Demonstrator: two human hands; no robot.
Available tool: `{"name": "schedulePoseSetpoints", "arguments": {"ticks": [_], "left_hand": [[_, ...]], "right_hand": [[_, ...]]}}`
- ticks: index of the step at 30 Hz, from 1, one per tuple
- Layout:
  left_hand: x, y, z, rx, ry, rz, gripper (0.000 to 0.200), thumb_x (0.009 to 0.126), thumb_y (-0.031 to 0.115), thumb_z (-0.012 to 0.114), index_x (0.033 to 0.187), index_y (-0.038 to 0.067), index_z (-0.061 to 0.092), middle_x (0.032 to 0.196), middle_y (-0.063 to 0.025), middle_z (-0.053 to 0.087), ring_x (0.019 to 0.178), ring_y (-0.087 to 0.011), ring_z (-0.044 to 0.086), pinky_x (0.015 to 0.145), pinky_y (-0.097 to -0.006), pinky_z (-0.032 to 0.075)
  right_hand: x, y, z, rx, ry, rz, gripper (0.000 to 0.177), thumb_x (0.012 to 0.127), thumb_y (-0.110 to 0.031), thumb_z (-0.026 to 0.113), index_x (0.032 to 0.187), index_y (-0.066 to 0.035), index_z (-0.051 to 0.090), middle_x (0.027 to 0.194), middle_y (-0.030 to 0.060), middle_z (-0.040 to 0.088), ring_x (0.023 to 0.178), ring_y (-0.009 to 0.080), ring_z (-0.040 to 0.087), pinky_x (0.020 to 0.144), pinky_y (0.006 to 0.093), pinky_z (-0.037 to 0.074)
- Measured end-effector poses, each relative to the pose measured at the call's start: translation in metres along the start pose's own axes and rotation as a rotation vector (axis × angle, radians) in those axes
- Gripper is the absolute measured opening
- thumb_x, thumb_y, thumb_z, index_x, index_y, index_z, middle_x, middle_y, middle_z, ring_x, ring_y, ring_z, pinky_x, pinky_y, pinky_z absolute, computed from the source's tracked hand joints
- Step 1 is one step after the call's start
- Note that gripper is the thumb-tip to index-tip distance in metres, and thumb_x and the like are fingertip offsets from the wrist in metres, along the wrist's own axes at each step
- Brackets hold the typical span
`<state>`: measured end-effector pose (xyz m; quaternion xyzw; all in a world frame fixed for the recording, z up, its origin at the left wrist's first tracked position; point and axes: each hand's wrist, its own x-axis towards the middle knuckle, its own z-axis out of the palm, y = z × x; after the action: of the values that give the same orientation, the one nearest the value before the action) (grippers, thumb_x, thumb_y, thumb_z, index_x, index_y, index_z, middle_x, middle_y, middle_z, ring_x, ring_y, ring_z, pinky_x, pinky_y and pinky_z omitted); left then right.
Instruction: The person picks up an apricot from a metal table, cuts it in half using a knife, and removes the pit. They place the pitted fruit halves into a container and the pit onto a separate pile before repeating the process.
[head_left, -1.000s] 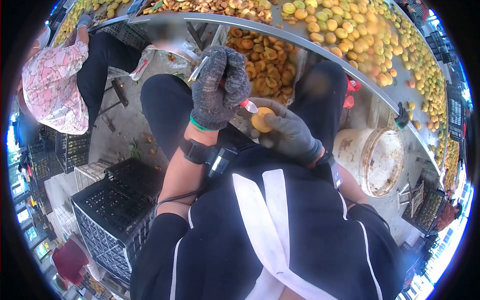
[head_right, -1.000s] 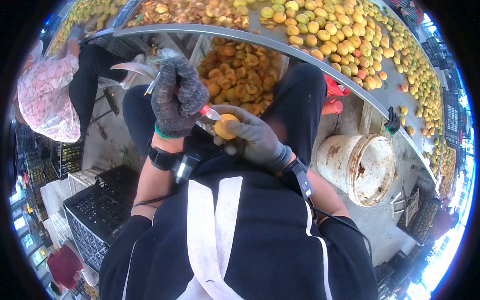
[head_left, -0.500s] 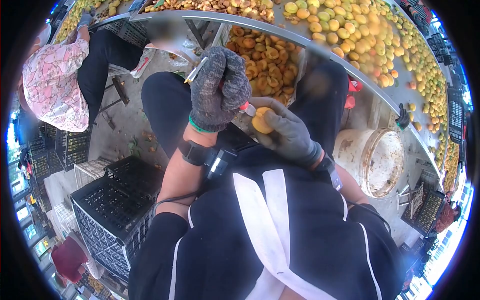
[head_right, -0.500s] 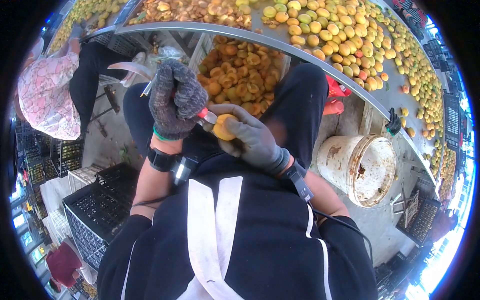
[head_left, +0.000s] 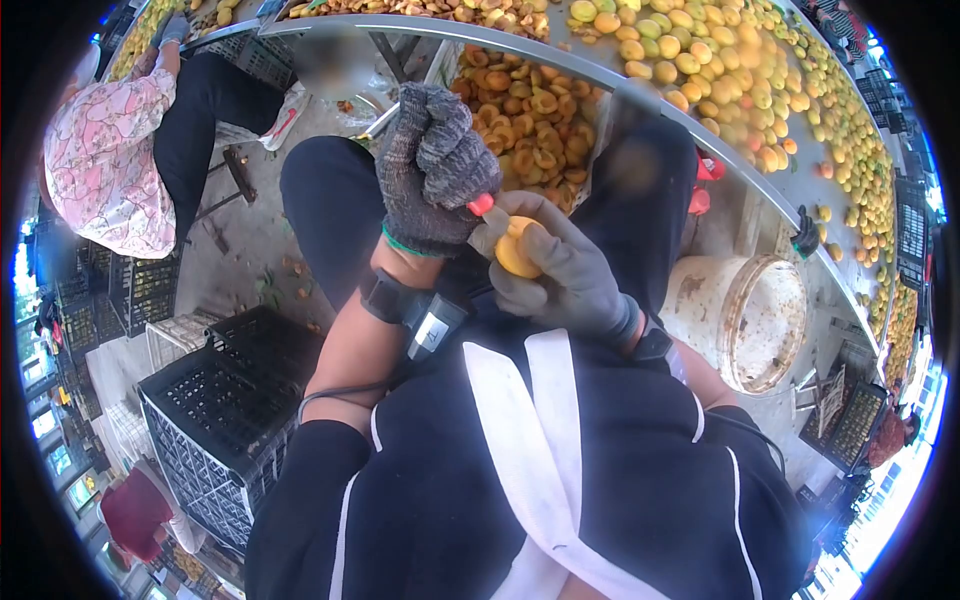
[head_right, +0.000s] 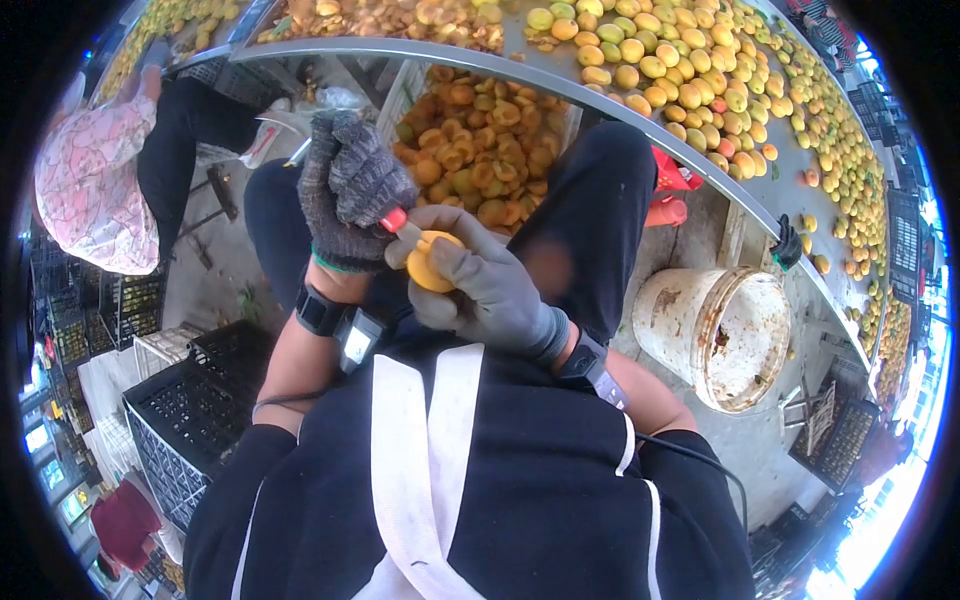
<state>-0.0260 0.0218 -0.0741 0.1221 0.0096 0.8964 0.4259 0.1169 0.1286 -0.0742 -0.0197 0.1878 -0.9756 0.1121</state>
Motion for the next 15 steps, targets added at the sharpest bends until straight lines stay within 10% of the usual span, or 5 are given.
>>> {"name": "schedulePoseSetpoints", "arguments": {"ticks": [5,8,15], "left_hand": [[-0.007,-0.006,-0.007,-0.13,0.146,-0.03,0.03,0.101,0.033,0.047,0.092,0.007,0.06,0.056,0.0051,0.041,0.039,-0.0058,0.036,0.037,-0.0214,0.032],[-0.005,-0.007,0.007,0.609,0.208,-0.067,0.03,0.097,0.032,0.054,0.094,0.003,0.061,0.062,-0.0012,0.049,0.044,-0.0104,0.044,0.043,-0.0216,0.038],[0.015,-0.01,0.027,0.633,0.175,0.134,0.031,0.097,0.032,0.055,0.098,0.002,0.062,0.065,-0.0023,0.051,0.048,-0.0126,0.045,0.045,-0.0257,0.038]], "right_hand": [[-0.004,0.002,-0.008,-0.038,0.151,0.065,0.032,0.1,-0.028,0.049,0.124,-0.009,0.042,0.108,0.0097,0.055,0.056,0.0084,0.04,0.051,0.0201,0.033],[-0.003,-0.004,-0.014,-0.181,0.268,0.083,0.027,0.102,-0.027,0.045,0.123,-0.009,0.043,0.106,0.009,0.056,0.057,0.0098,0.043,0.05,0.0199,0.035],[-0.001,-0.012,-0.003,-0.535,0.358,-0.025,0.027,0.103,-0.027,0.043,0.12,-0.008,0.047,0.092,0.0077,0.057,0.057,0.0072,0.045,0.048,0.0187,0.035]]}}
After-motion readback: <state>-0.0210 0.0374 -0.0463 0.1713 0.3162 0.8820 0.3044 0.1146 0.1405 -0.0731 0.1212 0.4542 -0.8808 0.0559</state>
